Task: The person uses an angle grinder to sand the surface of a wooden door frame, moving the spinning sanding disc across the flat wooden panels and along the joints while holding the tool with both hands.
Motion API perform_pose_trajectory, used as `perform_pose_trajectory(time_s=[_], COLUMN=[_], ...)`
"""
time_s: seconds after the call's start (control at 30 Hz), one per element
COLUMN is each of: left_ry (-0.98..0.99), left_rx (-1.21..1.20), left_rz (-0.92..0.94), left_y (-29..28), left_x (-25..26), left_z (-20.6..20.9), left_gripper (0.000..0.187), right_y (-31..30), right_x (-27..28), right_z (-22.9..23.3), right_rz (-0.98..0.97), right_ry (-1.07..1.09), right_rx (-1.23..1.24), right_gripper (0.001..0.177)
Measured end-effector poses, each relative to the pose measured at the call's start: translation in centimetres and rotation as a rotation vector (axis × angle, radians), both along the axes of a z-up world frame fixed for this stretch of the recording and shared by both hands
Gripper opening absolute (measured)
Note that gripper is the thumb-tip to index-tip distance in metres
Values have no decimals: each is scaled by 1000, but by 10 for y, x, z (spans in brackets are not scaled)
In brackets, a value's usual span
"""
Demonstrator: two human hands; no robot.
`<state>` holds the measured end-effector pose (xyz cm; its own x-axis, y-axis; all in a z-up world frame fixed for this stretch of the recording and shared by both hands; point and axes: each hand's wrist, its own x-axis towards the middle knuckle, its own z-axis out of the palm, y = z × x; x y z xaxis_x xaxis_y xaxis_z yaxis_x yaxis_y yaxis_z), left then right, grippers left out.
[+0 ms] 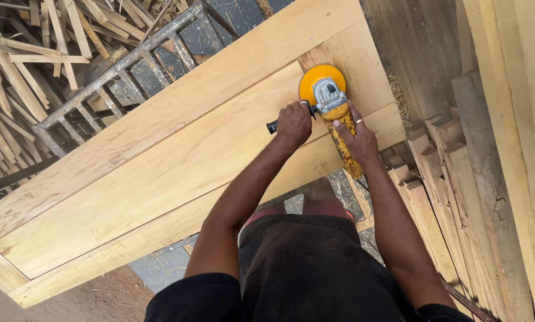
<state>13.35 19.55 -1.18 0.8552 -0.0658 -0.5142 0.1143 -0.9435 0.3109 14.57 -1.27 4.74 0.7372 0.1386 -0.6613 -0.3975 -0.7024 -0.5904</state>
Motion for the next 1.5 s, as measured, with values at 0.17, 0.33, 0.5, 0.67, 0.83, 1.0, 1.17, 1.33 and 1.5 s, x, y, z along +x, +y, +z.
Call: perform_pose_trajectory(time_s=[0.17,0.33,0.5,0.67,0.83,1.0,1.17,1.33,1.5], left_ry=[26,20,29,-169,-324,-243,-155,-104,-139], left_rx=[-19,-60,-154,-322,-269,2,74,100,56], left_rz=[-50,-65,-142,-200,-234,-206,-97,-134,-205], left_y=[-19,-42,-70,-100,-95,-27,35,26,-16], left_x=[-59,-103,-149,-147,-66,45,156,203,167], left_z=[12,14,32,44,7,-21,-21,-24,-29], left_gripper=[30,31,27,25,16,26,41,30,28], right_y=[-21,-40,-70,-94,-71,-11,43,32,-4], right_x=[-60,-109,-162,-189,-129,-2,116,153,112], right_z=[7,12,28,47,21,2,-12,-24,-16], right_rz=[0,-68,-146,-290,-389,-313,-206,-214,-273], right_ry=[-99,67,78,-104,-125,6,-9,-148,-139], right_rx=[100,-8,-26,18,-6,71,-16,53,66], right_gripper=[79,82,82,74,72,89,87,85,87])
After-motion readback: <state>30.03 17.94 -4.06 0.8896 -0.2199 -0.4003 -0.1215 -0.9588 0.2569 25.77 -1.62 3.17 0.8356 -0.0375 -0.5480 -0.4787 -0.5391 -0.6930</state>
